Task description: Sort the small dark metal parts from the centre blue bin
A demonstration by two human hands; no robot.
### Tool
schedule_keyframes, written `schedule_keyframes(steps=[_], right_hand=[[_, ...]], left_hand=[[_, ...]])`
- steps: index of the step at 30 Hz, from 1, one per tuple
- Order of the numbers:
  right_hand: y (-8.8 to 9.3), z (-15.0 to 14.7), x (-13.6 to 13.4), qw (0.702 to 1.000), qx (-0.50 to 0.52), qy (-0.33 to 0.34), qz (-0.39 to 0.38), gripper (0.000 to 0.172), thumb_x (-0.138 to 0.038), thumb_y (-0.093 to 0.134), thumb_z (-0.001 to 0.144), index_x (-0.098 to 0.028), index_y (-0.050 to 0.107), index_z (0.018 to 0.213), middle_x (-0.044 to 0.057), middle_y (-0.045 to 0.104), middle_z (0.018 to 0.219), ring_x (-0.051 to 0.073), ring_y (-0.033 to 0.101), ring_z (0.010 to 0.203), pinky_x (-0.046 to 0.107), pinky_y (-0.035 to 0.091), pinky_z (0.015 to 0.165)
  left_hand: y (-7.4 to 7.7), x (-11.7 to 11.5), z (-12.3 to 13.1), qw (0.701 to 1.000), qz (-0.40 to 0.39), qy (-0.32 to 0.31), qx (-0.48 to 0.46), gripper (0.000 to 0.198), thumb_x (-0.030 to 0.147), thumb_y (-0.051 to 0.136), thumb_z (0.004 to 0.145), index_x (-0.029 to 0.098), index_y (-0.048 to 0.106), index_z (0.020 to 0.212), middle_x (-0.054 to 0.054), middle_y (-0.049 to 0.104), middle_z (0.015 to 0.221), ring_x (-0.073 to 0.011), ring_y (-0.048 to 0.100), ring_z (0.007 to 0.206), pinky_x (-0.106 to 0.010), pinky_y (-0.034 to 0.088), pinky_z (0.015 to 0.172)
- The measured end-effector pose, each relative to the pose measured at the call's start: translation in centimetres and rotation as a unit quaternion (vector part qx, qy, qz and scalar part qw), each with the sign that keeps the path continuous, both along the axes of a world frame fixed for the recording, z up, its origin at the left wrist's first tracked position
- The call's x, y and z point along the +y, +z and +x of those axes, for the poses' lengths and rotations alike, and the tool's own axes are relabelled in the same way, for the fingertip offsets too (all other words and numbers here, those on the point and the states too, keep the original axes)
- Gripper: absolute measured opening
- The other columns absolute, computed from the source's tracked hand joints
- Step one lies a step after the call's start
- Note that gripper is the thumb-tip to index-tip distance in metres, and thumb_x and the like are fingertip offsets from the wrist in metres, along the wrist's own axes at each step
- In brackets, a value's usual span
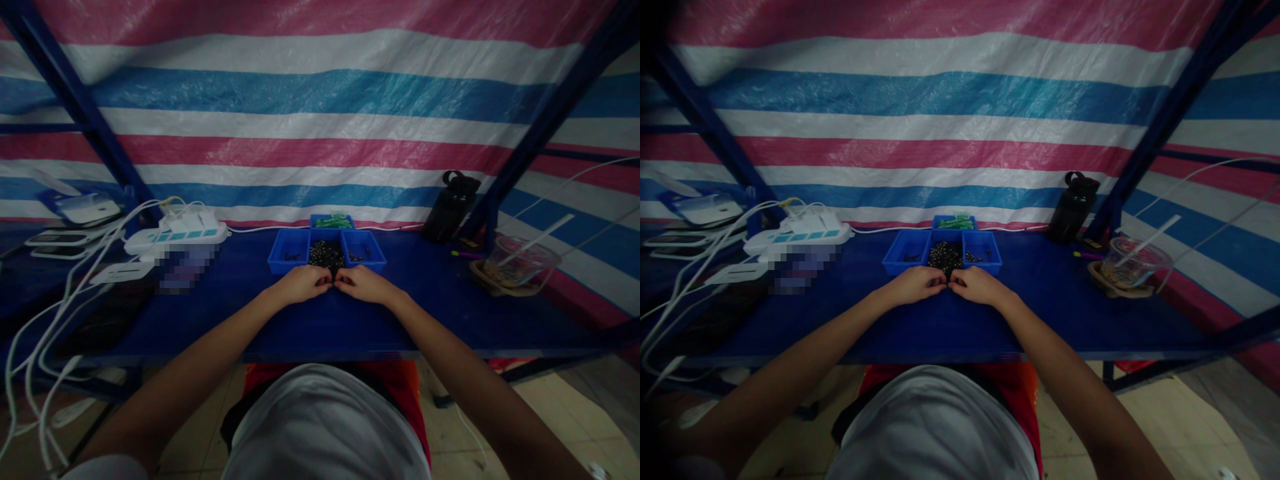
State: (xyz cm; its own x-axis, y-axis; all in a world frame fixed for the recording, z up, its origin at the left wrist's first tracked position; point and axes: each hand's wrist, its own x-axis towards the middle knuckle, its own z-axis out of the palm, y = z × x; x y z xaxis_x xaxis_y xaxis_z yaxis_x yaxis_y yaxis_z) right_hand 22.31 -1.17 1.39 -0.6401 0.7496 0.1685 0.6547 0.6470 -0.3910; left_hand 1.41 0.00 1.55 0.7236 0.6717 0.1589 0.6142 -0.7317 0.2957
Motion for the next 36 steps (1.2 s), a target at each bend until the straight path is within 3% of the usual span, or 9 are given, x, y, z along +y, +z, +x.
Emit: schedule_keyframes(steps=[36], right_hand=[[-0.13,0.08,0.24,1.000,-0.006,-0.003,0.000,0.012,-0.023,0.053,0.086,-0.016,0.063,0.089,0.000,0.063,0.066,0.010,0.054,0.058,0.020,0.032,0.056]], left_hand=[[0.05,-0.01,-0.04,1.000,-0.006,0.004,0.006,0.016,0.029,0.051,0.085,0.021,0.063,0.091,0.001,0.064,0.074,-0.0125,0.057,0.066,-0.021,0.032,0.057]])
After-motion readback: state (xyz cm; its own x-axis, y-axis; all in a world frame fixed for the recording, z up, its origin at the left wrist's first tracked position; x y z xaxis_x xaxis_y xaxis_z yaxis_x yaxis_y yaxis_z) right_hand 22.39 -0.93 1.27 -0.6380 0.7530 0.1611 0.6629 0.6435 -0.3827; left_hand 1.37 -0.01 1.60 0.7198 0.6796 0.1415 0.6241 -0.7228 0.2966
